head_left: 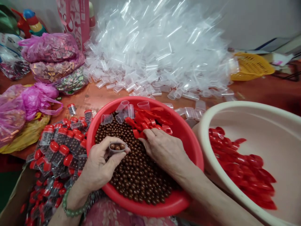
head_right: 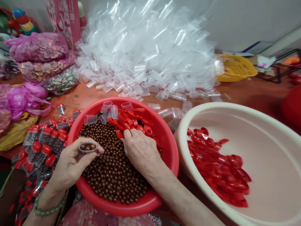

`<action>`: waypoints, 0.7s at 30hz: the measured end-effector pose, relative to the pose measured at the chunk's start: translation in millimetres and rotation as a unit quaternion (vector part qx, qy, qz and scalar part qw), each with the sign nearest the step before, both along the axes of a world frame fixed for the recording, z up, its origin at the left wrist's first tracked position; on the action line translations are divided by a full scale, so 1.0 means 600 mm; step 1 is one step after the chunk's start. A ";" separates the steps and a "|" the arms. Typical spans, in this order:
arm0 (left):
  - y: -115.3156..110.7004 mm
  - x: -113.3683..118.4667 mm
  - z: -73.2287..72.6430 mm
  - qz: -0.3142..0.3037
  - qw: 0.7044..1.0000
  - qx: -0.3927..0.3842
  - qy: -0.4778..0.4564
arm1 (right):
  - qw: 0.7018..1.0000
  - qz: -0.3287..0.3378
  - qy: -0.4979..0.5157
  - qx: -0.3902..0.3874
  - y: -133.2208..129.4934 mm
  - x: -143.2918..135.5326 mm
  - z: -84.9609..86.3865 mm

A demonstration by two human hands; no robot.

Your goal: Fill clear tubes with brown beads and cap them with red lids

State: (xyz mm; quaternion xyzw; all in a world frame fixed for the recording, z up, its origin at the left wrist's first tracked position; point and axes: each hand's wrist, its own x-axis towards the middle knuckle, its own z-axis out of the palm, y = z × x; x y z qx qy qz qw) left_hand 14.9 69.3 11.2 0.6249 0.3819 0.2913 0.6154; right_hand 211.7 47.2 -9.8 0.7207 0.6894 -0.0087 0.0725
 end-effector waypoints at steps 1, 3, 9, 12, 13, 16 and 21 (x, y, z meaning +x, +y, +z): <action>0.001 0.001 -0.002 0.001 1.000 -0.011 0.004 | 1.000 0.003 0.000 -0.006 0.001 -0.001 0.000; 0.002 0.004 -0.007 -0.001 0.999 -0.034 0.008 | 1.000 0.012 0.002 -0.017 0.002 -0.001 -0.001; 0.005 0.005 -0.022 0.018 0.998 -0.064 -0.007 | 0.999 0.020 -0.001 -0.032 0.011 -0.001 -0.010; 0.005 0.003 -0.029 0.015 0.998 -0.061 -0.007 | 1.000 0.016 -0.008 -0.024 0.008 0.001 -0.006; 0.005 0.002 -0.031 0.015 0.998 -0.063 -0.007 | 1.000 0.013 -0.010 -0.015 0.003 0.003 -0.002; 0.005 0.006 -0.035 0.017 0.998 -0.068 -0.002 | 0.996 -0.002 0.072 0.059 -0.020 0.019 0.014; 0.002 0.020 -0.026 0.030 0.996 -0.074 0.039 | 0.885 -0.129 0.443 0.065 -0.051 0.042 0.042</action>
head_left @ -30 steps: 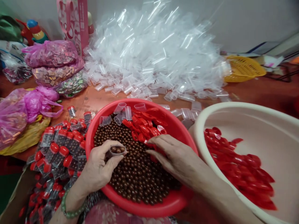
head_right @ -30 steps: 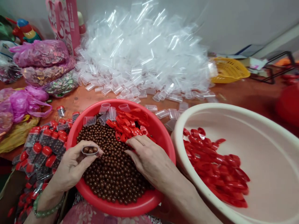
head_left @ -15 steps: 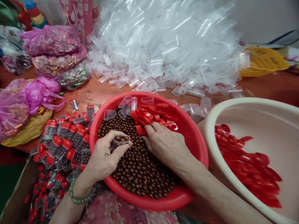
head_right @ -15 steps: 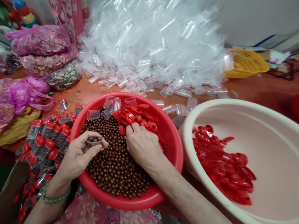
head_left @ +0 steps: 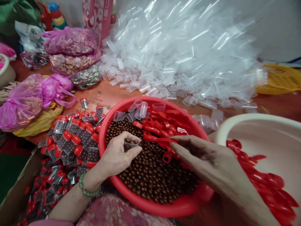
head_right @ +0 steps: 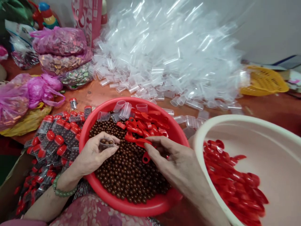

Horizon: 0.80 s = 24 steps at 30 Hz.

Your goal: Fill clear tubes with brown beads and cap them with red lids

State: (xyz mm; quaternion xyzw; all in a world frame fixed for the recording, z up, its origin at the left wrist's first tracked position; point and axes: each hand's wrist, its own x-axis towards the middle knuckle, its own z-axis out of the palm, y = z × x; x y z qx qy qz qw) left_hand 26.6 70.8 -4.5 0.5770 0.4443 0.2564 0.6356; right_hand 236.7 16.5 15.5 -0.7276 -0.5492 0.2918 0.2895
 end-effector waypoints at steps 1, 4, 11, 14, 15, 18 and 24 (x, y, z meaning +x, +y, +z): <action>-0.001 0.003 0.003 0.009 1.000 -0.002 0.001 | 0.998 -0.009 0.062 -0.018 -0.002 -0.001 0.003; -0.007 0.007 0.007 0.028 0.998 -0.041 -0.029 | 0.983 -0.015 0.179 -0.039 -0.001 -0.012 0.004; -0.014 0.004 0.005 0.054 0.974 -0.144 -0.166 | 0.932 -0.037 0.348 -0.095 -0.006 -0.030 -0.016; -0.013 0.002 0.004 0.054 0.973 -0.152 -0.166 | 0.917 -0.013 0.386 -0.098 -0.011 -0.033 -0.024; -0.013 0.002 0.003 0.061 0.973 -0.148 -0.164 | 0.920 0.000 0.384 -0.084 -0.011 -0.035 -0.025; -0.011 0.003 0.003 0.082 0.972 -0.141 -0.168 | 0.931 0.042 0.362 -0.026 -0.008 -0.040 -0.029; -0.005 0.000 0.007 0.037 0.980 -0.122 -0.151 | 0.933 0.042 0.358 0.015 -0.002 -0.049 -0.036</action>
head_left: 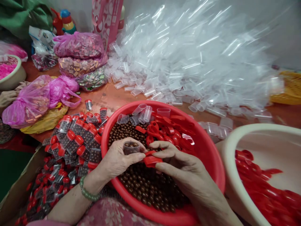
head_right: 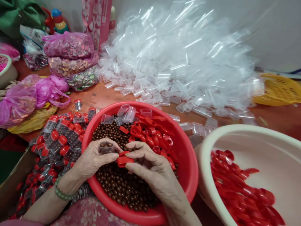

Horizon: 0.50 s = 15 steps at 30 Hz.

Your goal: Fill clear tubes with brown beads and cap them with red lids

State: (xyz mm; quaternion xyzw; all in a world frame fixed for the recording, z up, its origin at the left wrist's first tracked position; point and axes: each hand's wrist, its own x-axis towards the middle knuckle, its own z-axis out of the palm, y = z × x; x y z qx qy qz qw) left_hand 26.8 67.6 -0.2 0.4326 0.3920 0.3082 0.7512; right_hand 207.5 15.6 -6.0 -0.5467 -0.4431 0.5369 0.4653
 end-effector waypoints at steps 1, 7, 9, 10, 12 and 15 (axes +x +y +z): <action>0.001 -0.001 0.001 -0.008 1.000 0.008 0.004 | 1.000 -0.003 0.001 -0.004 0.000 -0.002 0.000; 0.000 -0.002 0.001 -0.035 0.999 0.004 0.013 | 0.999 0.012 0.004 -0.046 0.000 -0.008 0.008; -0.001 -0.002 -0.001 -0.032 0.999 -0.003 0.009 | 0.998 0.029 -0.010 -0.049 0.002 -0.008 0.010; -0.002 -0.001 -0.002 -0.033 0.999 -0.009 0.001 | 0.998 0.024 -0.008 -0.051 0.002 -0.008 0.011; -0.004 0.000 -0.003 -0.042 0.999 -0.021 -0.014 | 0.998 -0.002 0.014 -0.066 0.002 -0.008 0.011; -0.006 0.001 -0.003 -0.052 0.999 -0.006 -0.006 | 0.992 -0.036 0.072 -0.095 -0.002 -0.009 0.007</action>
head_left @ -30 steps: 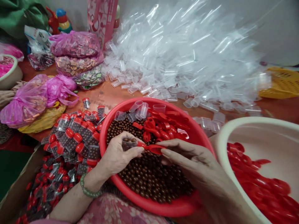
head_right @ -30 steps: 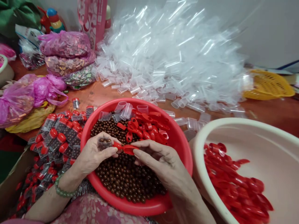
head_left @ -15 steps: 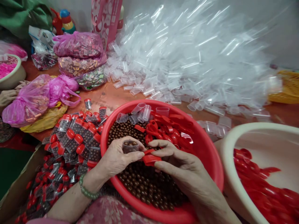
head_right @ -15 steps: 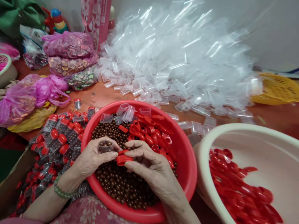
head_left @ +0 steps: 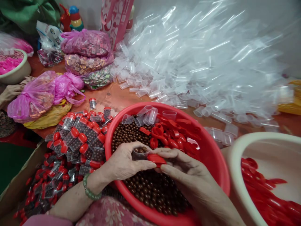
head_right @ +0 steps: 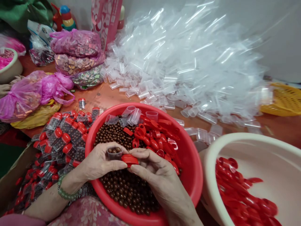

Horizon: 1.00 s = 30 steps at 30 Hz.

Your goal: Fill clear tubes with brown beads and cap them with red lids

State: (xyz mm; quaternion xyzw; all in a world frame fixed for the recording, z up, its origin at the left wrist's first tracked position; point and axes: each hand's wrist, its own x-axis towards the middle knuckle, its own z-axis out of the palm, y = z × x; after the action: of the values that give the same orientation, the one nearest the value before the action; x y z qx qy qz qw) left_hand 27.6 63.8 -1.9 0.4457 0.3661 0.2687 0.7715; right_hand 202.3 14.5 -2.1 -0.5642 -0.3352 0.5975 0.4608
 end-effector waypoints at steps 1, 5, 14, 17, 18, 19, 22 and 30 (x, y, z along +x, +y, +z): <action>-0.001 0.001 0.000 -0.001 1.000 0.012 0.010 | 1.000 -0.012 0.020 -0.011 -0.002 0.000 -0.003; -0.002 0.002 -0.004 -0.009 0.999 0.045 0.024 | 0.995 -0.028 0.078 -0.055 -0.009 -0.001 -0.014; 0.005 -0.002 -0.008 -0.023 0.994 0.099 0.027 | 0.990 0.065 0.079 -0.102 -0.018 0.006 -0.015; 0.005 -0.001 -0.007 -0.033 0.999 0.016 0.007 | 0.999 -0.009 -0.034 -0.023 -0.019 0.011 -0.006; 0.004 -0.001 -0.007 -0.045 0.999 -0.015 0.004 | 0.997 -0.034 -0.071 0.005 -0.017 0.012 -0.002; 0.003 0.000 -0.008 -0.061 0.997 -0.044 0.003 | 0.993 -0.051 -0.106 0.032 -0.015 0.012 0.004; 0.001 0.001 -0.010 -0.099 0.990 -0.098 -0.004 | 0.976 -0.041 -0.190 0.100 0.000 0.006 0.019; 0.004 0.002 -0.006 -0.099 0.992 -0.083 0.000 | 0.963 0.020 -0.217 0.157 0.031 -0.006 0.016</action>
State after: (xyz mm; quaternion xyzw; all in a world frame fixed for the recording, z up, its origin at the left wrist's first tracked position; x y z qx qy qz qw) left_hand 28.9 66.3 -5.4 0.4144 0.3410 0.1596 0.8285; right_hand 198.6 33.4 7.8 -0.5943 -0.5280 0.4096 0.4476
